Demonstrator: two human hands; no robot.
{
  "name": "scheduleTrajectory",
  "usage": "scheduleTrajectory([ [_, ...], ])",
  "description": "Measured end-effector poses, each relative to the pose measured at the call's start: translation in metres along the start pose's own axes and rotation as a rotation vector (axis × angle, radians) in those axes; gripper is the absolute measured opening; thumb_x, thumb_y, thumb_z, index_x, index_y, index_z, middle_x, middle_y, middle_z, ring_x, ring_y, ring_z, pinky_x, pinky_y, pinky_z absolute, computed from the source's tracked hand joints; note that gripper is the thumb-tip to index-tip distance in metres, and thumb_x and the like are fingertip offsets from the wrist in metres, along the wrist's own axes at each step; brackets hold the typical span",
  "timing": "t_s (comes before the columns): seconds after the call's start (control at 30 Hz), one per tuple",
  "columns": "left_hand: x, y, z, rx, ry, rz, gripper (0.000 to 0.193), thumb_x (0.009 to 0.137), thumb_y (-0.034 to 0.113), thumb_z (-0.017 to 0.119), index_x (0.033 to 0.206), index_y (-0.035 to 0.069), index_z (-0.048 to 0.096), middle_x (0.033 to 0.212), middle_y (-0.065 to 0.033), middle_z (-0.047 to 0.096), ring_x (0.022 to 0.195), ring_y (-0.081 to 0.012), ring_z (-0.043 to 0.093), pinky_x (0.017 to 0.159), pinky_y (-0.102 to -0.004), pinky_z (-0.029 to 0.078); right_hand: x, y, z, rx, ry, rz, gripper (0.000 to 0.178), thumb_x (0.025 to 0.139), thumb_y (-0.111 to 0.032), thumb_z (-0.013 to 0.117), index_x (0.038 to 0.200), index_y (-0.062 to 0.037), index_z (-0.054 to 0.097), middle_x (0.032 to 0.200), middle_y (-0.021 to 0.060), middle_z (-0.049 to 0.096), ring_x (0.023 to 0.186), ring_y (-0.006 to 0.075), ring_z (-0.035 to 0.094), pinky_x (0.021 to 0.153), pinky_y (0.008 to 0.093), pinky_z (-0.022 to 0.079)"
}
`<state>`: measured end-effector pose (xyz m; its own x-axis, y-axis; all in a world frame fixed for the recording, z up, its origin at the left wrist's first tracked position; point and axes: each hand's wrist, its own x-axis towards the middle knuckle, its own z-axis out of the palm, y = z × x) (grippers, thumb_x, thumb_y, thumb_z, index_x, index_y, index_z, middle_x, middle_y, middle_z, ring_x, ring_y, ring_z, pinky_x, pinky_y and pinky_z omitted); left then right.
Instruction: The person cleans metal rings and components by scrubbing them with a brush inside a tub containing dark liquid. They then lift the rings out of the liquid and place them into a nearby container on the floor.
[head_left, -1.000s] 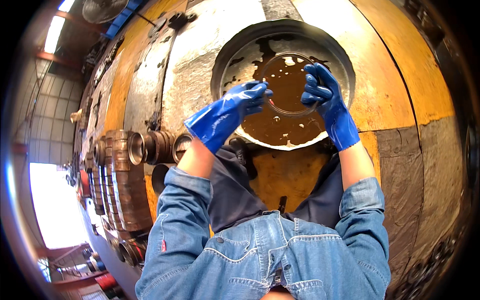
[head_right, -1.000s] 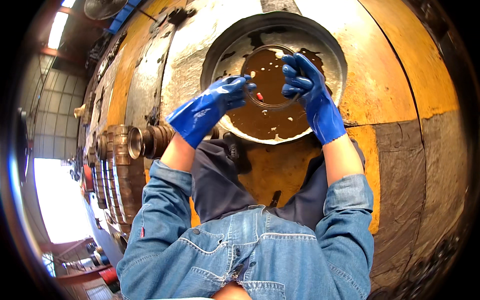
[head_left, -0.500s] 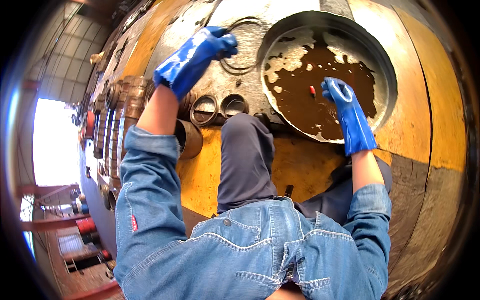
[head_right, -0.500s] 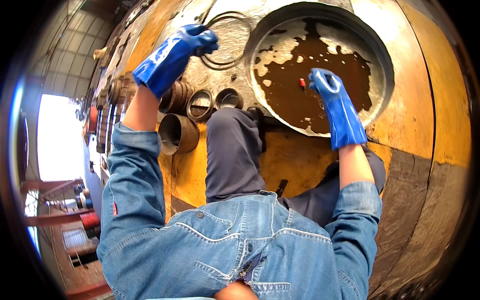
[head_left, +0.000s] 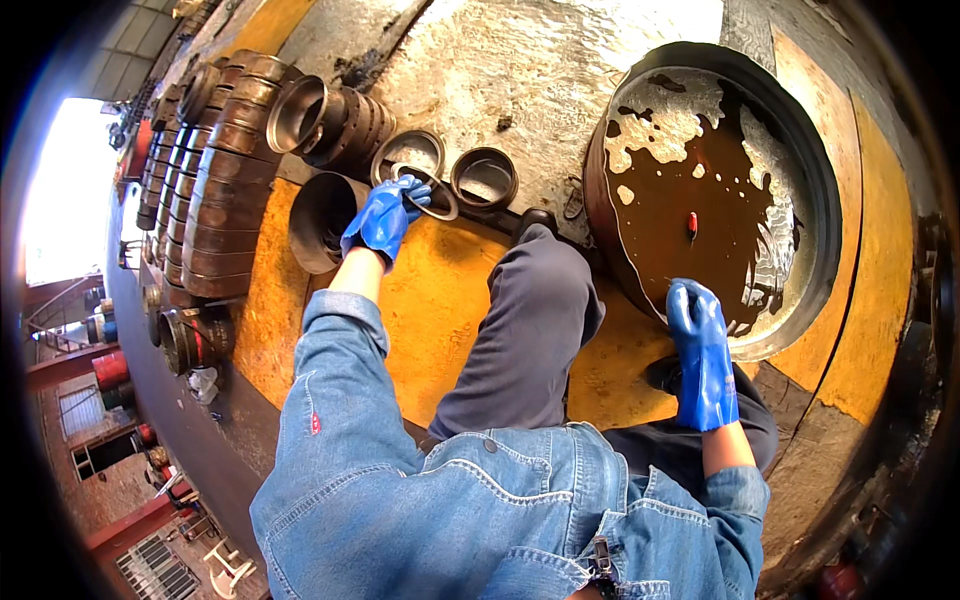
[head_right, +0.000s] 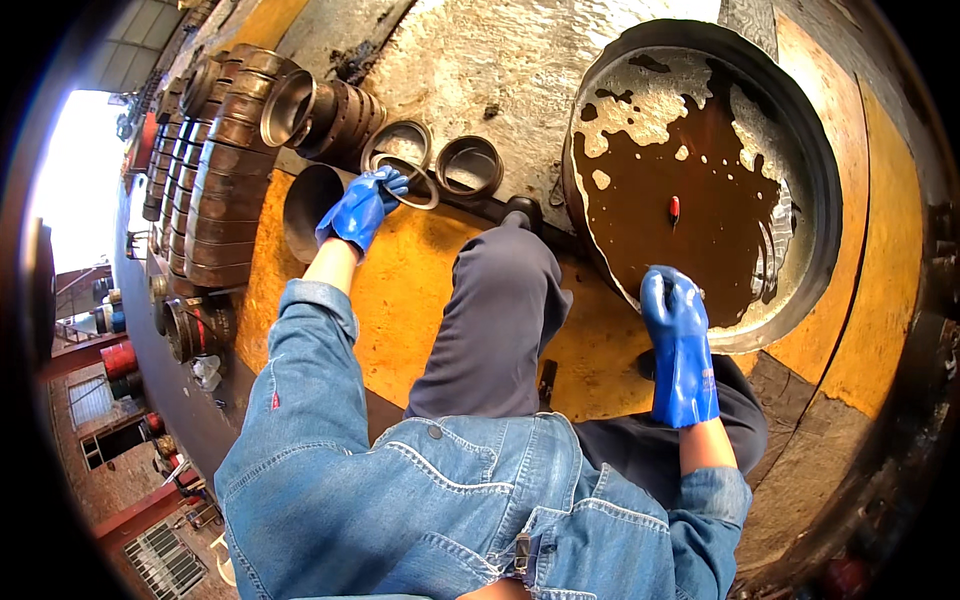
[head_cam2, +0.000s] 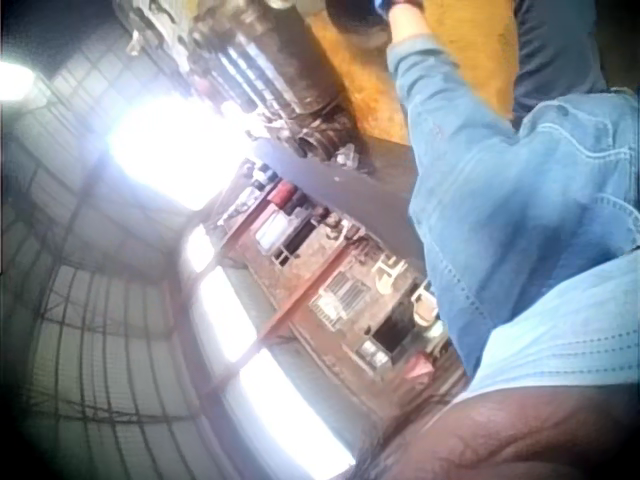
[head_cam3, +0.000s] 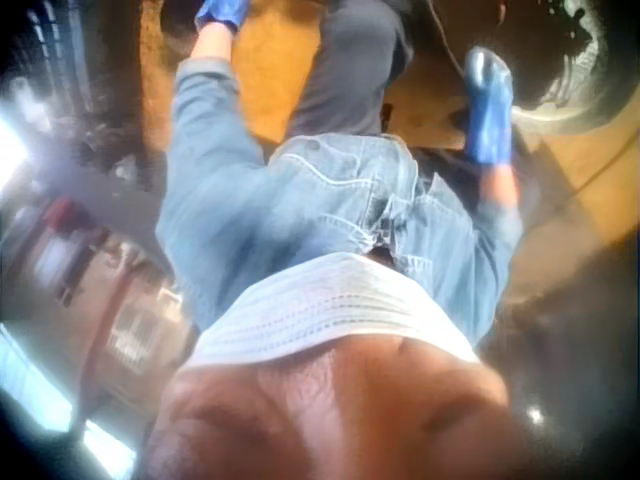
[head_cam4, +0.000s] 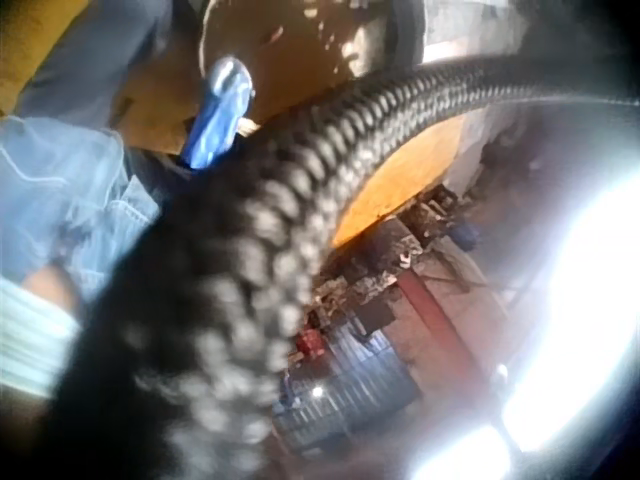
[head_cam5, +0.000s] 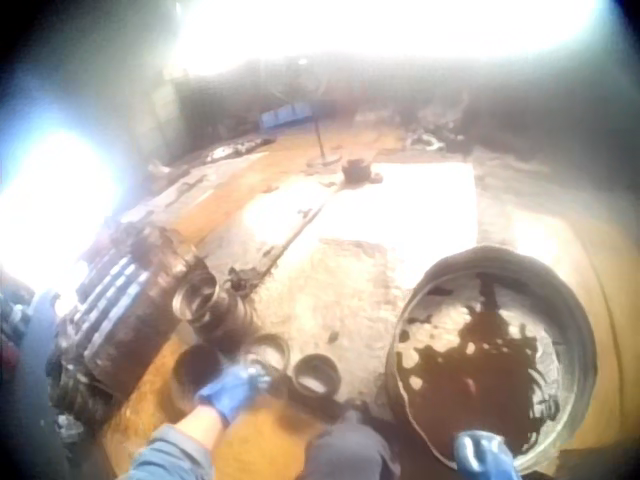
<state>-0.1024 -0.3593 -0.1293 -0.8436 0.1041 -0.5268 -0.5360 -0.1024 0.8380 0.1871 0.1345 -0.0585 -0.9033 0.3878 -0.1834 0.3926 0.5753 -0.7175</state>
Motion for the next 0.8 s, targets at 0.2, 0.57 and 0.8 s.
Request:
scheduleTrajectory([
  [0.2,0.061,-0.082,0.022,-0.471,0.135,-0.174,0.023,0.107,0.022,0.062,0.126,0.009,0.063,0.128,-0.0129,0.072,0.116,-0.0350,0.071,0.101,-0.0528,0.057,-0.004,-0.016,-0.002,-0.058,-0.024,0.036,0.034,0.101,-0.027,0.063,0.116,0.0009,0.075,0.115,0.0233,0.075,0.109,0.0364,0.072,0.097,0.0420,0.055],
  [0.57,0.023,-0.109,0.058,-0.166,0.230,-0.296,0.046,0.112,0.035,0.046,0.149,0.008,0.054,0.145,-0.0120,0.065,0.135,-0.0229,0.060,0.111,-0.0403,0.048,0.004,-0.057,-0.007,0.043,-0.117,0.180,0.035,0.103,-0.020,0.060,0.119,0.0087,0.071,0.110,0.0198,0.074,0.100,0.0263,0.069,0.089,0.0369,0.055],
  [0.8,0.046,-0.097,0.068,0.088,0.324,-0.433,0.049,0.107,0.050,0.059,0.133,0.010,0.069,0.121,-0.0129,0.073,0.107,-0.0253,0.069,0.093,-0.0348,0.057,0.009,-0.054,-0.007,-0.004,-0.182,0.151,0.033,0.102,-0.017,0.059,0.114,0.0103,0.071,0.102,0.0214,0.073,0.094,0.0273,0.069,0.087,0.0380,0.055],
])
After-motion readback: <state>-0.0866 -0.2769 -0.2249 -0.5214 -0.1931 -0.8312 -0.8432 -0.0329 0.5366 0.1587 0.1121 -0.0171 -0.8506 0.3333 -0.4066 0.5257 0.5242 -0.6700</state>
